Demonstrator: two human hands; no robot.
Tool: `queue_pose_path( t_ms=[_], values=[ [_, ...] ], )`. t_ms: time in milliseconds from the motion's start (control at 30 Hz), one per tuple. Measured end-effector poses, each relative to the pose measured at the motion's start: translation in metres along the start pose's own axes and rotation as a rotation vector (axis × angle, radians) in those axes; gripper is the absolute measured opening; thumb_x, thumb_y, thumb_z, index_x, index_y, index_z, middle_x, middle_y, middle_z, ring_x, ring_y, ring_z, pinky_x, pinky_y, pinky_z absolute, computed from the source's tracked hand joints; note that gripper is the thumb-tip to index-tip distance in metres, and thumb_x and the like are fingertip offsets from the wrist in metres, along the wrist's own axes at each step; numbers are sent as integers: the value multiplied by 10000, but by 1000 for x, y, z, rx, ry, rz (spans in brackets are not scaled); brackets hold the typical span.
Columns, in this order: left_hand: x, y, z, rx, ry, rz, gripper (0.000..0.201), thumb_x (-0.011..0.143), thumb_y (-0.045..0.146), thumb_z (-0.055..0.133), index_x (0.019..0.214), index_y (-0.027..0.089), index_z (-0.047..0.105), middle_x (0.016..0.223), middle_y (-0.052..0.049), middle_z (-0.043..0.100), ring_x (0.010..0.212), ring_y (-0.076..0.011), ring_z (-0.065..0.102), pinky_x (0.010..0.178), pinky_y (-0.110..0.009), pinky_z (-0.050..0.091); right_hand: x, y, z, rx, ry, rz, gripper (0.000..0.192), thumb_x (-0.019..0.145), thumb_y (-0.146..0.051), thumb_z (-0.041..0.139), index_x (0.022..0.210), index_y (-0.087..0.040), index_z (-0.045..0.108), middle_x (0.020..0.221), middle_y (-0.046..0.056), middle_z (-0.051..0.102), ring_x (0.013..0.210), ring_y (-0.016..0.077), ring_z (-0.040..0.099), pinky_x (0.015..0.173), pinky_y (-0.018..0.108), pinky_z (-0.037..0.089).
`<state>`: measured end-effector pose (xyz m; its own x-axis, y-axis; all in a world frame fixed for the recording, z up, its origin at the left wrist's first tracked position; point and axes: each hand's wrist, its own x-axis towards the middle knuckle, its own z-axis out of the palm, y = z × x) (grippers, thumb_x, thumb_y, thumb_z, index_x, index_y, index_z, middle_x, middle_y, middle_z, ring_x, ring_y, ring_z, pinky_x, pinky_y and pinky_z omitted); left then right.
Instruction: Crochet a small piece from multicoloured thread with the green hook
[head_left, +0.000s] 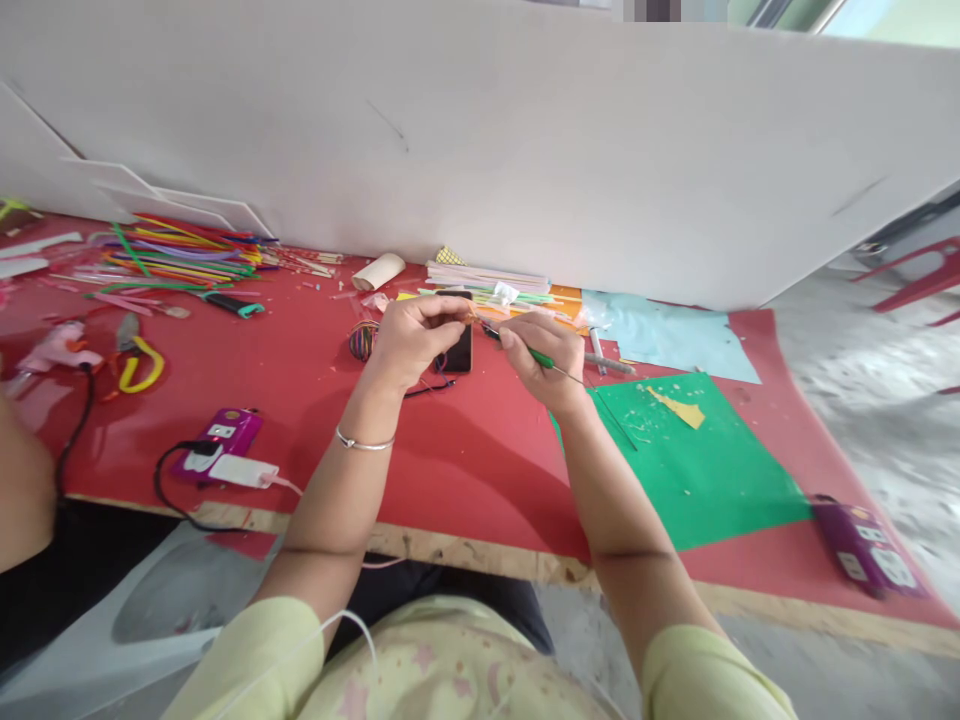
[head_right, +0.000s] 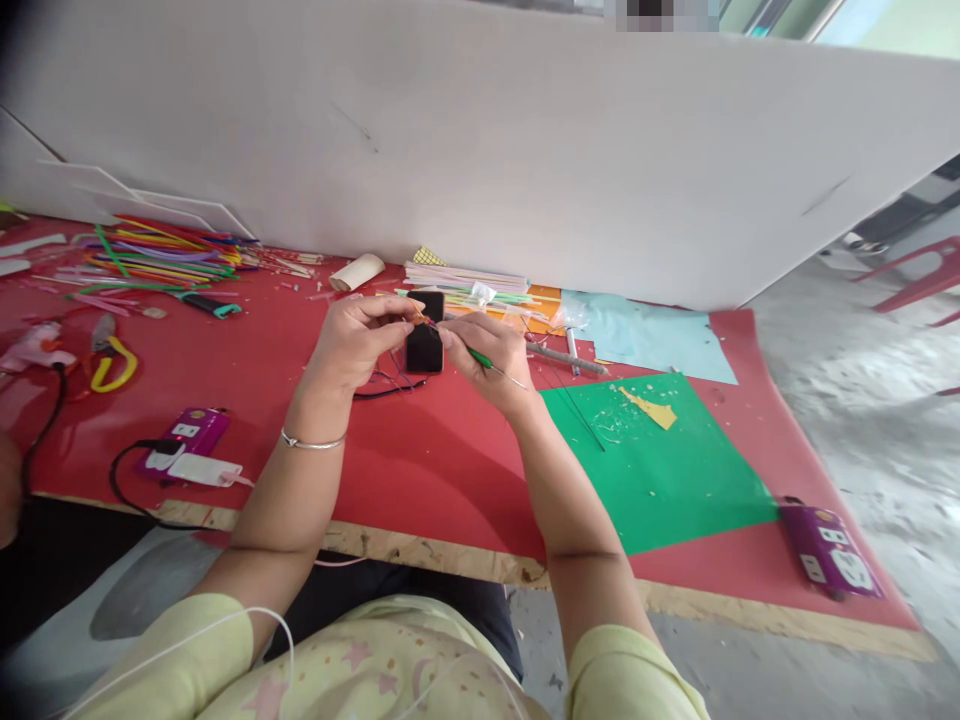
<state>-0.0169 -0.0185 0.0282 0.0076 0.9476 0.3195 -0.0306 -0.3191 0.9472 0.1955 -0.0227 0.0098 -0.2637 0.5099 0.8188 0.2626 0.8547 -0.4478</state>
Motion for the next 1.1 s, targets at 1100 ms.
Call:
queue_pose_path(
  t_ms=[1100],
  values=[
    [0, -2, 20, -618, -108, -291, 307, 615, 237, 995, 881, 168, 857, 652, 16, 658, 574, -53, 541, 504, -178, 417, -7, 1, 20, 92, 276, 142, 308, 1053, -456, 621, 1085, -264, 859, 914, 38, 850, 799, 179, 797, 797, 366, 671]
  ],
)
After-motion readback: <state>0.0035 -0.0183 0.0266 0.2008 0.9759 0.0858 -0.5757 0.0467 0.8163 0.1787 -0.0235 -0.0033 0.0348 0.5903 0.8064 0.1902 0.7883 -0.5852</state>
